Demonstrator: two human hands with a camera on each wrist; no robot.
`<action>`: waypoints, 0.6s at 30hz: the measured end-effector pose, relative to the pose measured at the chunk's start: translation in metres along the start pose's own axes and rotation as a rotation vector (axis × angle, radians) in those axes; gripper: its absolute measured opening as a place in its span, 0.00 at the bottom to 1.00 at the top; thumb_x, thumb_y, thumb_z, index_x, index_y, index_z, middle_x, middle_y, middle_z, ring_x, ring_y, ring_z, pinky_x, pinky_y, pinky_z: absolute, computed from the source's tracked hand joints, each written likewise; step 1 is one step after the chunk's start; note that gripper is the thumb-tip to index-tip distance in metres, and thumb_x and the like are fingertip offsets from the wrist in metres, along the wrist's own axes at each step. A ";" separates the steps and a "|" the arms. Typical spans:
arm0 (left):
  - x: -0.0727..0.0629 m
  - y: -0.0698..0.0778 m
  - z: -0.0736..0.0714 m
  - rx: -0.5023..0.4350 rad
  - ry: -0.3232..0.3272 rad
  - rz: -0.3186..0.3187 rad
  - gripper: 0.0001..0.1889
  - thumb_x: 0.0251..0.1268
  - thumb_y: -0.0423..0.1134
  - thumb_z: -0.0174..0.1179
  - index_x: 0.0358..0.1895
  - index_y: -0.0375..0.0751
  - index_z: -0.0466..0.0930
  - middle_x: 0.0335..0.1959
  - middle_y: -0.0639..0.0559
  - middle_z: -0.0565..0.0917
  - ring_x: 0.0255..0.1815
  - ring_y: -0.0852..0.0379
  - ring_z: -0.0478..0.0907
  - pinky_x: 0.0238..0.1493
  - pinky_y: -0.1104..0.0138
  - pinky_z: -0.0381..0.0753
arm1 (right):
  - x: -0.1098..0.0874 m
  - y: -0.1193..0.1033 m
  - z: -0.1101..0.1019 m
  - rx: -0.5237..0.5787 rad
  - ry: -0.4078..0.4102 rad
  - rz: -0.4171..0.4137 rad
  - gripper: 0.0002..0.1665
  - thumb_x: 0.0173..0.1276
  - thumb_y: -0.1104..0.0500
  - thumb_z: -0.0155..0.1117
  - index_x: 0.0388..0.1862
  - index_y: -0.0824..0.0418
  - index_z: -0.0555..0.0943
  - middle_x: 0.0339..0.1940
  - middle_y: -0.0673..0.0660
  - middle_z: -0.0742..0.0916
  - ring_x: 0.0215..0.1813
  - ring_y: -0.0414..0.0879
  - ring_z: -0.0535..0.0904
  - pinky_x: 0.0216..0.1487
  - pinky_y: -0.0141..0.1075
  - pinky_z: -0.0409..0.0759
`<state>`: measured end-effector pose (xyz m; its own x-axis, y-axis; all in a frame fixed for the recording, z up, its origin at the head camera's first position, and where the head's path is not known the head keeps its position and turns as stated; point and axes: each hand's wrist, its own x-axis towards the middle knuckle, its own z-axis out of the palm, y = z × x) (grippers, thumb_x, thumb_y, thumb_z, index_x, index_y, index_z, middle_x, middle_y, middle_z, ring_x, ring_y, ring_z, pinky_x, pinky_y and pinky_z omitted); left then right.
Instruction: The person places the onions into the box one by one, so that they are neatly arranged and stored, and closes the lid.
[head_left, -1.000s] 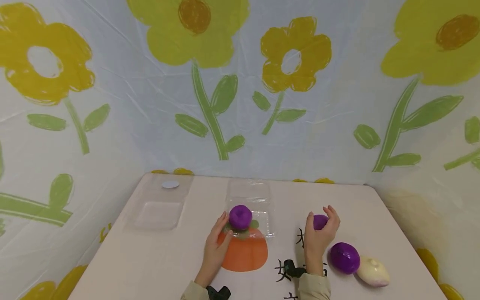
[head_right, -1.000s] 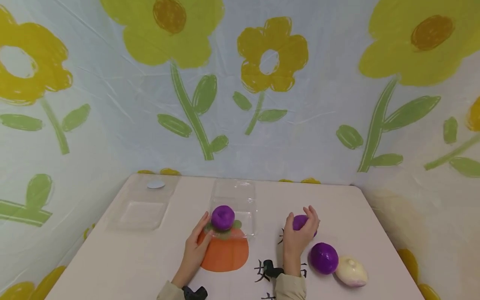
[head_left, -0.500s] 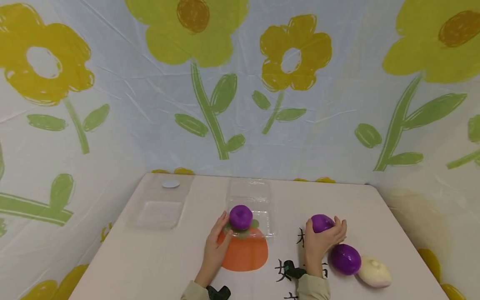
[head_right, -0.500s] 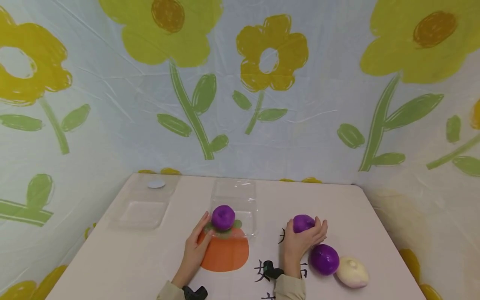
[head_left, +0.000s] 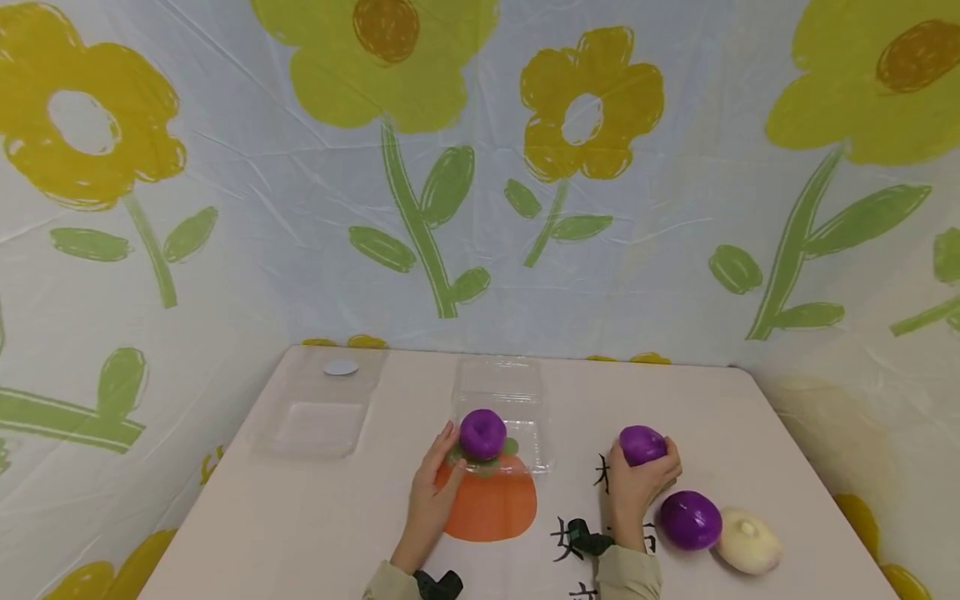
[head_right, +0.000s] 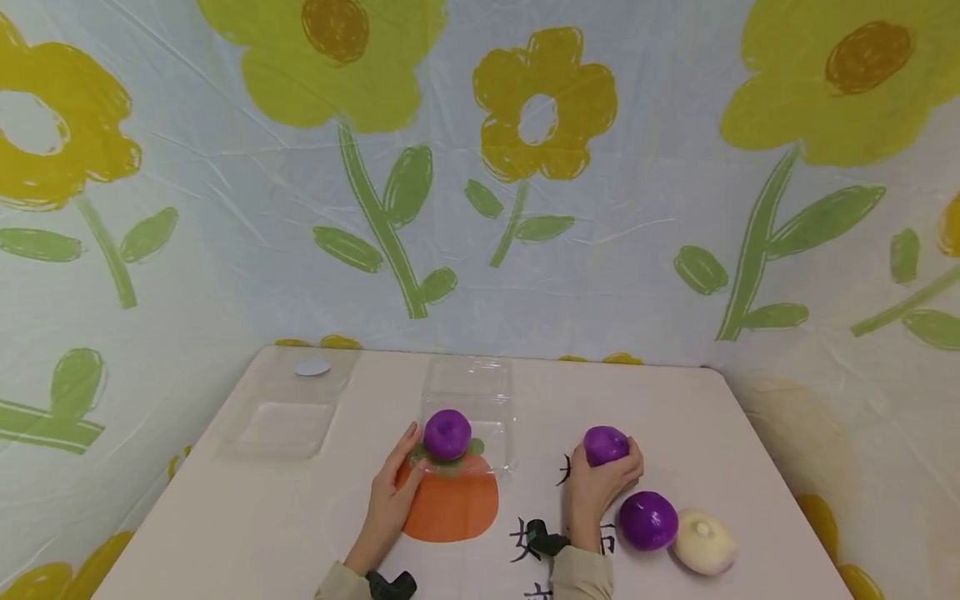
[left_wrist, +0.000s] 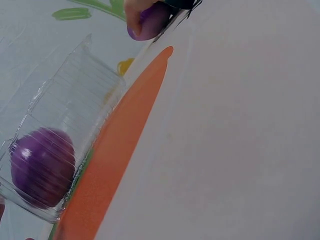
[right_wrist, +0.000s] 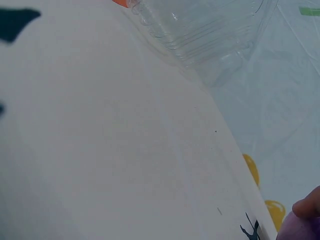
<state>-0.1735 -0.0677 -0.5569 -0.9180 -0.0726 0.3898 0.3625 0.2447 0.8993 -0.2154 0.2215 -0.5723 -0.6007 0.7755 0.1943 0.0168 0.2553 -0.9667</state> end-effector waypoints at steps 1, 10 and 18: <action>0.000 0.001 0.000 0.000 0.002 0.000 0.24 0.67 0.26 0.60 0.67 0.35 0.73 0.72 0.40 0.68 0.75 0.41 0.61 0.71 0.44 0.57 | 0.000 0.000 0.000 0.001 -0.001 0.001 0.48 0.59 0.63 0.71 0.73 0.62 0.56 0.70 0.68 0.60 0.70 0.63 0.54 0.68 0.61 0.56; 0.000 -0.006 0.003 -0.012 0.024 -0.005 0.24 0.66 0.25 0.60 0.66 0.33 0.74 0.72 0.39 0.68 0.75 0.39 0.60 0.71 0.41 0.56 | 0.000 -0.009 0.000 0.080 -0.027 0.001 0.47 0.57 0.68 0.69 0.73 0.62 0.57 0.71 0.66 0.62 0.72 0.61 0.57 0.71 0.58 0.55; 0.000 -0.035 0.004 0.001 0.002 0.002 0.26 0.68 0.32 0.62 0.69 0.46 0.73 0.74 0.52 0.67 0.76 0.48 0.59 0.72 0.42 0.57 | -0.003 -0.020 0.003 0.207 -0.152 -0.057 0.51 0.56 0.71 0.71 0.74 0.61 0.55 0.73 0.63 0.64 0.73 0.59 0.61 0.73 0.54 0.57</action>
<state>-0.1867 -0.0722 -0.5893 -0.9171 -0.0737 0.3917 0.3639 0.2460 0.8984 -0.2161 0.2126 -0.5540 -0.7095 0.6635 0.2375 -0.1748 0.1607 -0.9714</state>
